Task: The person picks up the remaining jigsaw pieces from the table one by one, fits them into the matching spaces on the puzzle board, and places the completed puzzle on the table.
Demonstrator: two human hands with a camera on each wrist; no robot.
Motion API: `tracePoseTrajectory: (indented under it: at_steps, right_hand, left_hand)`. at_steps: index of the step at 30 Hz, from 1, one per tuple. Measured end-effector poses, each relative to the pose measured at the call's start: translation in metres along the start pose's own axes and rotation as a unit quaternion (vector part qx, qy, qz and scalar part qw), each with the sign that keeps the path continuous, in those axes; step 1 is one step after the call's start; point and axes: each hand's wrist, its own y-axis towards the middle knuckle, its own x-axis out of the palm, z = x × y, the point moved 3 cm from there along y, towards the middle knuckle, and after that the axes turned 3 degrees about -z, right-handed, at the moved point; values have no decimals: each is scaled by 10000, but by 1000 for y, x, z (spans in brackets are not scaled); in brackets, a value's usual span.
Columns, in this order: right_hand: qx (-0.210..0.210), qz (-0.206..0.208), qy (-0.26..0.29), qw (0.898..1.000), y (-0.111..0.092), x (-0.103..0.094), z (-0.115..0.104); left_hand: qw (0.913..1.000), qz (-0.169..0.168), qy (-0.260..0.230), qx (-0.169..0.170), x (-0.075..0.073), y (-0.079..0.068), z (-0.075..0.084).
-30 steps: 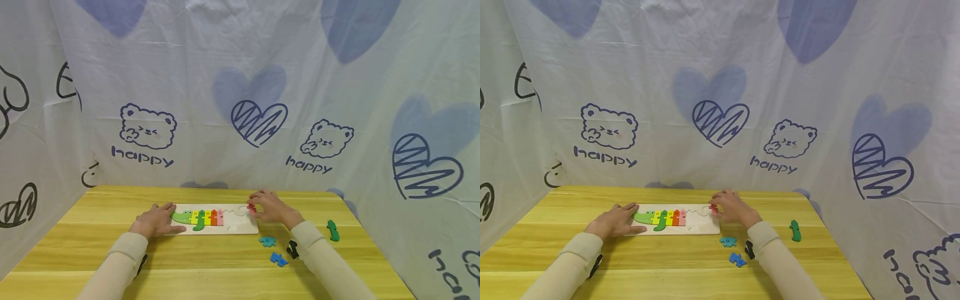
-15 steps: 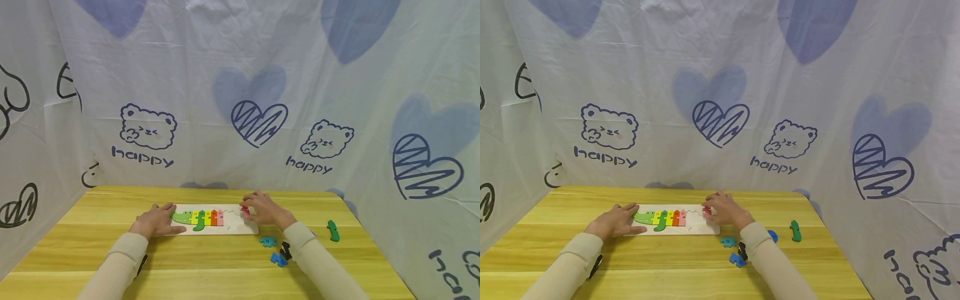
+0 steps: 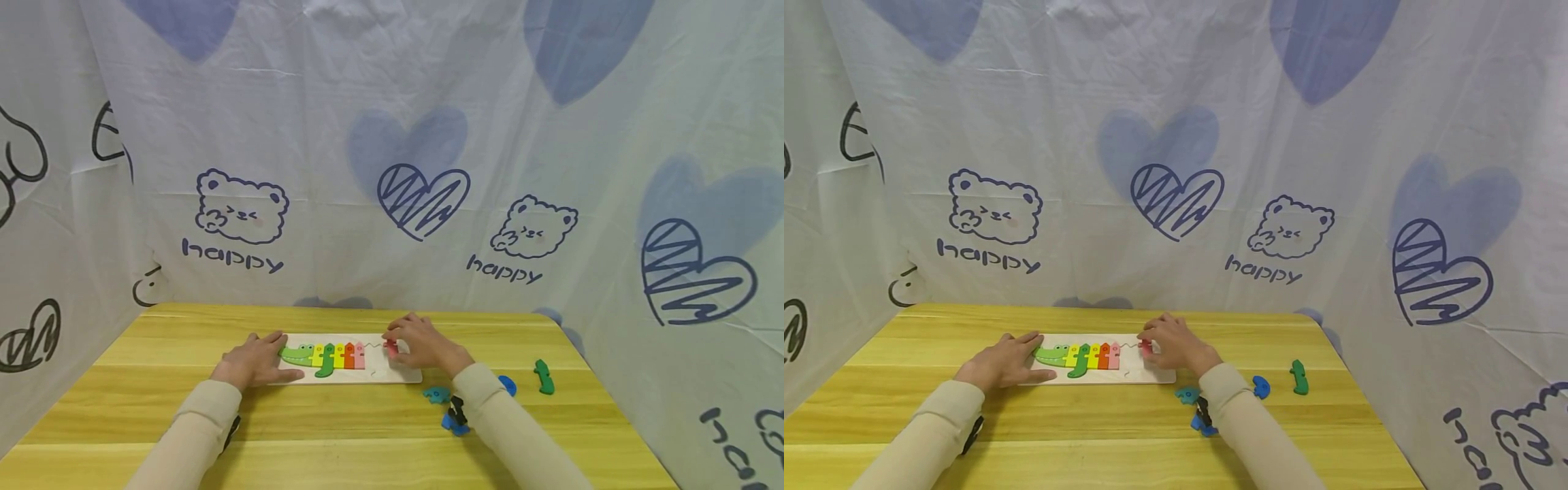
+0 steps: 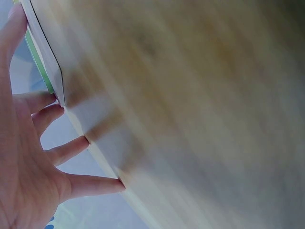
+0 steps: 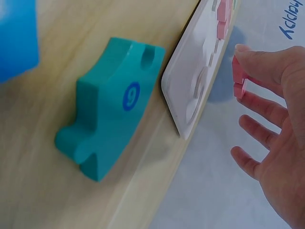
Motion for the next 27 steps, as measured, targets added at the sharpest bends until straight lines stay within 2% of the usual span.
tracePoseTrajectory:
  at_steps: [27]
  right_hand:
    - [62, -218, -75, 9997, 17, 10, -17]
  left_hand:
    - [10000, -3, 18, 0, 0, 1, 0]
